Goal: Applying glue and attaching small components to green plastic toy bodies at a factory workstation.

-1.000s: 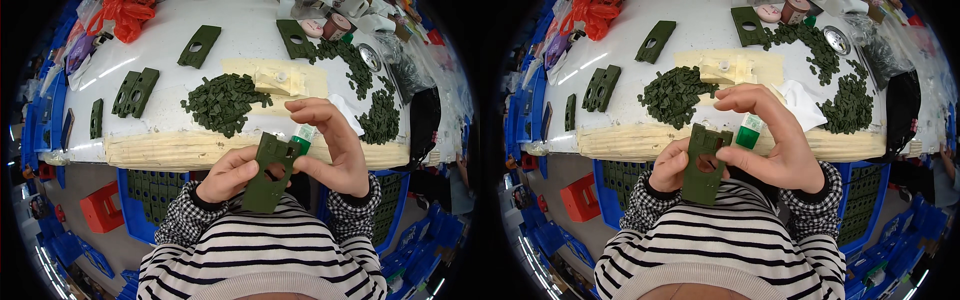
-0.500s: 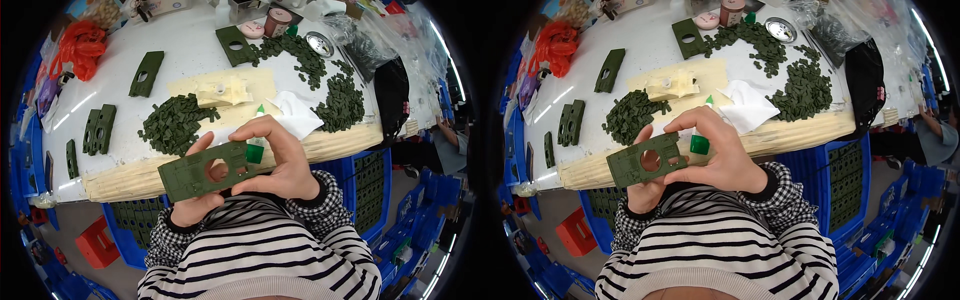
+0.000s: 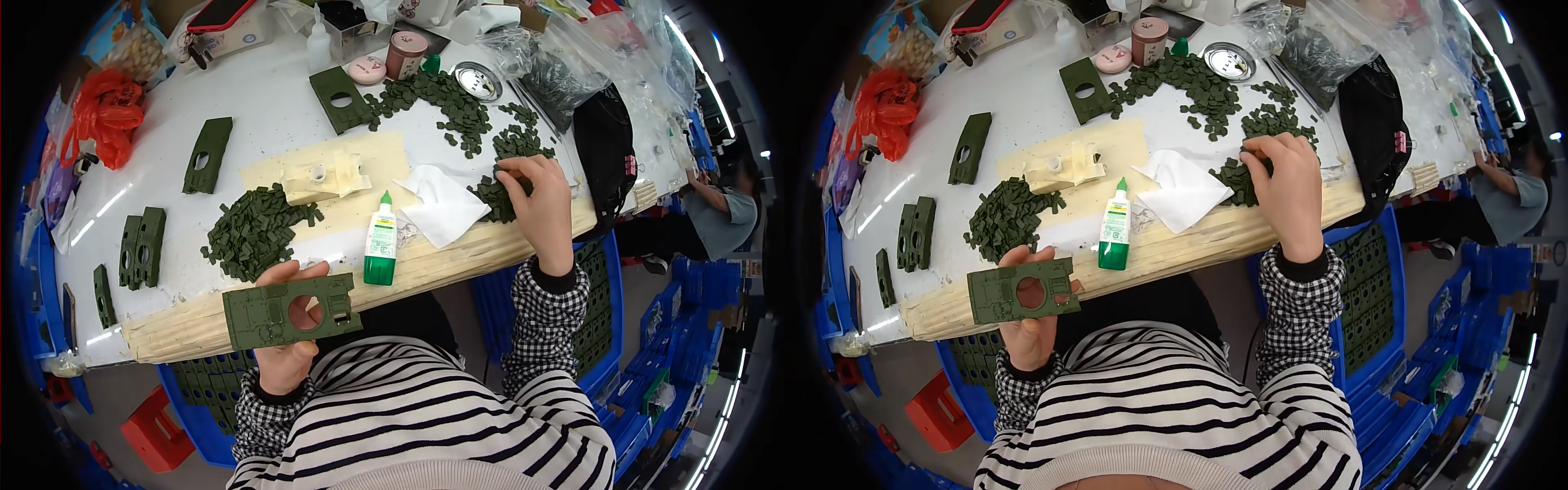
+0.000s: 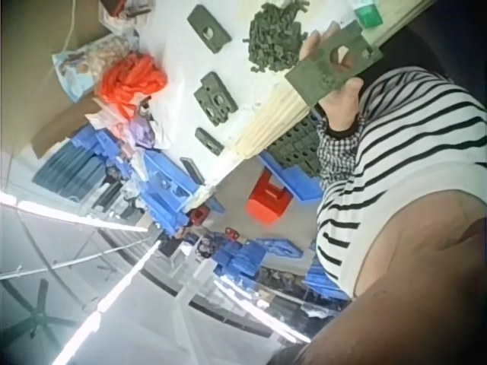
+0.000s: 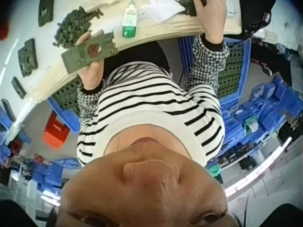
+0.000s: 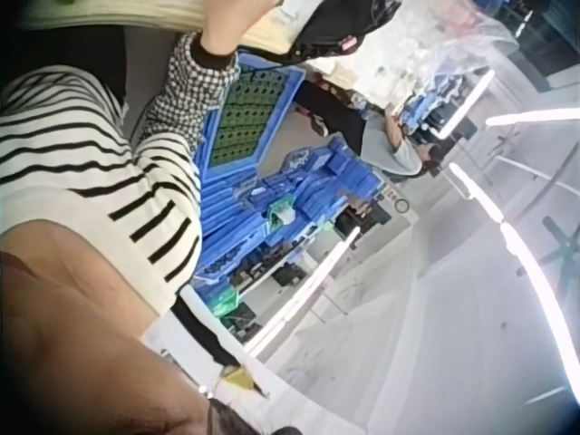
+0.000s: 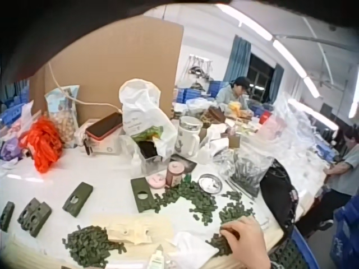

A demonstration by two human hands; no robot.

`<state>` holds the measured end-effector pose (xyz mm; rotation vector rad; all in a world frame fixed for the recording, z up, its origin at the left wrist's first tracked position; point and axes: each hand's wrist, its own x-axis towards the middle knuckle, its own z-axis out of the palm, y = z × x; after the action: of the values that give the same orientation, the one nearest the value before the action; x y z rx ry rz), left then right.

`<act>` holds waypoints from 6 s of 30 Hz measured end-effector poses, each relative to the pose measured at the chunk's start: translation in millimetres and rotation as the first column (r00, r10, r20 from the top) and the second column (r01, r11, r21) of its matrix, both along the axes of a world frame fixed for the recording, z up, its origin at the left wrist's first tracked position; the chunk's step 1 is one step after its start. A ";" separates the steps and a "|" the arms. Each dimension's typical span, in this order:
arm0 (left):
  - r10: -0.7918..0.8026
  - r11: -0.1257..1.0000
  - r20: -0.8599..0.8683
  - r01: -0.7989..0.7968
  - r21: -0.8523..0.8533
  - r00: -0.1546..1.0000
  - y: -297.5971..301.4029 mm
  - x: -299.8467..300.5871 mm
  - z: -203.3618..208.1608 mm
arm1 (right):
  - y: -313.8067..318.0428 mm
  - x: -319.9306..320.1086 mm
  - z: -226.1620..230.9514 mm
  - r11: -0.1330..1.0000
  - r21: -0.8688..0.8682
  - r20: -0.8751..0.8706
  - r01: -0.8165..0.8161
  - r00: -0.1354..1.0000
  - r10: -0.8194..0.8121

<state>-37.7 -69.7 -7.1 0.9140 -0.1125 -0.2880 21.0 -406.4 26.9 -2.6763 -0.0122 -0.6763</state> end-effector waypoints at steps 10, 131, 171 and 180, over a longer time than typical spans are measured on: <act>0.031 0.997 0.076 -0.037 0.074 0.997 0.6 0.7 -2.4 | -1.3 3.3 -2.2 0.999 0.012 -0.022 -0.047 0.999 0.048; -0.070 0.984 0.127 0.089 -0.154 0.989 -11.1 17.7 3.1 | 145.0 -41.3 11.2 0.712 0.323 0.161 -0.623 0.778 0.608; -0.478 0.868 -0.165 0.436 -0.237 0.863 46.4 -2.0 21.6 | 154.1 -44.7 12.4 0.324 0.869 0.104 -0.375 0.777 0.621; -0.401 0.915 -0.151 0.387 -0.114 0.903 46.9 -2.0 20.9 | 148.3 -38.3 17.9 0.149 0.985 -0.041 -0.090 0.712 0.701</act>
<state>-39.7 -22.8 13.8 0.7764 -0.1499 -0.7344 -17.3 -258.0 44.8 -1.3634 -0.1662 0.2714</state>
